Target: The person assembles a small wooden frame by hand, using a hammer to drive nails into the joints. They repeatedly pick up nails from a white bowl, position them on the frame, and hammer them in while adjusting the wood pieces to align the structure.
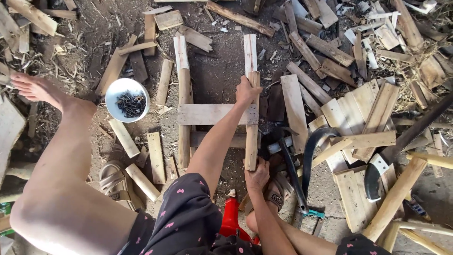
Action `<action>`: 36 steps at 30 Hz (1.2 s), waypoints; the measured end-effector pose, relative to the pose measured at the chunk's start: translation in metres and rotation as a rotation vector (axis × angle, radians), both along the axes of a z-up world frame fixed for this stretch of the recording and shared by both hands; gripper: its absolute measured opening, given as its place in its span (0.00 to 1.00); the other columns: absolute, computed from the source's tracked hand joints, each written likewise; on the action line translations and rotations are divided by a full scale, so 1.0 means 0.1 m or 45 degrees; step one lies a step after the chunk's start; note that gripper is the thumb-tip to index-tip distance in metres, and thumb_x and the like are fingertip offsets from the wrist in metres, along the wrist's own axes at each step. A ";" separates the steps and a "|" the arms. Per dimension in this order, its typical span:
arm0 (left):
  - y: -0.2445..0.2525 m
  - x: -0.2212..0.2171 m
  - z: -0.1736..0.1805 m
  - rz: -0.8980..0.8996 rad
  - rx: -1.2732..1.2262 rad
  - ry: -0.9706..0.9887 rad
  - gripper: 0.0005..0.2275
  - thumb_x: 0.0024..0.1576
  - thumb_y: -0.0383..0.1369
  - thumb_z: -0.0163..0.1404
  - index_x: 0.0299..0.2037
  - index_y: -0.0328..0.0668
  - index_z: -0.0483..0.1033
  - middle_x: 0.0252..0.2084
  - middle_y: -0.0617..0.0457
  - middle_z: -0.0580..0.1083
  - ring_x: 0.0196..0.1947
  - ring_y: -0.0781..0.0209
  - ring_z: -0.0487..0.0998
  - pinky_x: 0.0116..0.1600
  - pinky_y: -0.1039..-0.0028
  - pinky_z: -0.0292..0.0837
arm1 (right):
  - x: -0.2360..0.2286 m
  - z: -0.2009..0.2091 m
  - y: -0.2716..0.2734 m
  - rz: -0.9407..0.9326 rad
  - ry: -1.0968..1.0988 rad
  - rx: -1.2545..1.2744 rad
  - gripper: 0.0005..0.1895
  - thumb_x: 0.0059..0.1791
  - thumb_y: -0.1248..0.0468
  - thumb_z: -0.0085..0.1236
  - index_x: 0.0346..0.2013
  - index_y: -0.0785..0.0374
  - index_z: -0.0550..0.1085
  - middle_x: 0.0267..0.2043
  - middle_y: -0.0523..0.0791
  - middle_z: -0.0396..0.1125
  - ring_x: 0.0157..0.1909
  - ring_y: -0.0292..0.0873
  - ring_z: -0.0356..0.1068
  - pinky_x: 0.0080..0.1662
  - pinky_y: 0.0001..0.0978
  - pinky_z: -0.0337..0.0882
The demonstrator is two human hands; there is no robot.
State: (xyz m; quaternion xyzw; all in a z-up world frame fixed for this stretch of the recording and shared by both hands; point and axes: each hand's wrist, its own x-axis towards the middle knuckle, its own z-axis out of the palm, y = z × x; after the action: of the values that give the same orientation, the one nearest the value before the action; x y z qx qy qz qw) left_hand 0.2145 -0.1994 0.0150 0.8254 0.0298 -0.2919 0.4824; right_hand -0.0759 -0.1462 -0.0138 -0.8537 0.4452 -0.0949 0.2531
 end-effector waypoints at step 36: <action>-0.05 0.15 -0.53 0.071 -0.104 0.071 0.20 0.49 0.26 0.54 0.50 0.27 0.63 0.50 0.29 0.68 0.51 0.32 0.70 0.50 0.45 0.71 | -0.03 -0.02 0.01 -0.031 -0.137 -0.011 0.23 0.29 0.51 0.69 0.32 0.57 0.72 0.31 0.47 0.63 0.35 0.58 0.70 0.35 0.53 0.72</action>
State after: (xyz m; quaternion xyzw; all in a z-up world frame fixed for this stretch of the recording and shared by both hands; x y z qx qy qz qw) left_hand 0.2294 -0.2048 -0.0378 0.7953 0.0544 -0.3022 0.5228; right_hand -0.0785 -0.1447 -0.0161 -0.8430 0.4408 -0.1457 0.2717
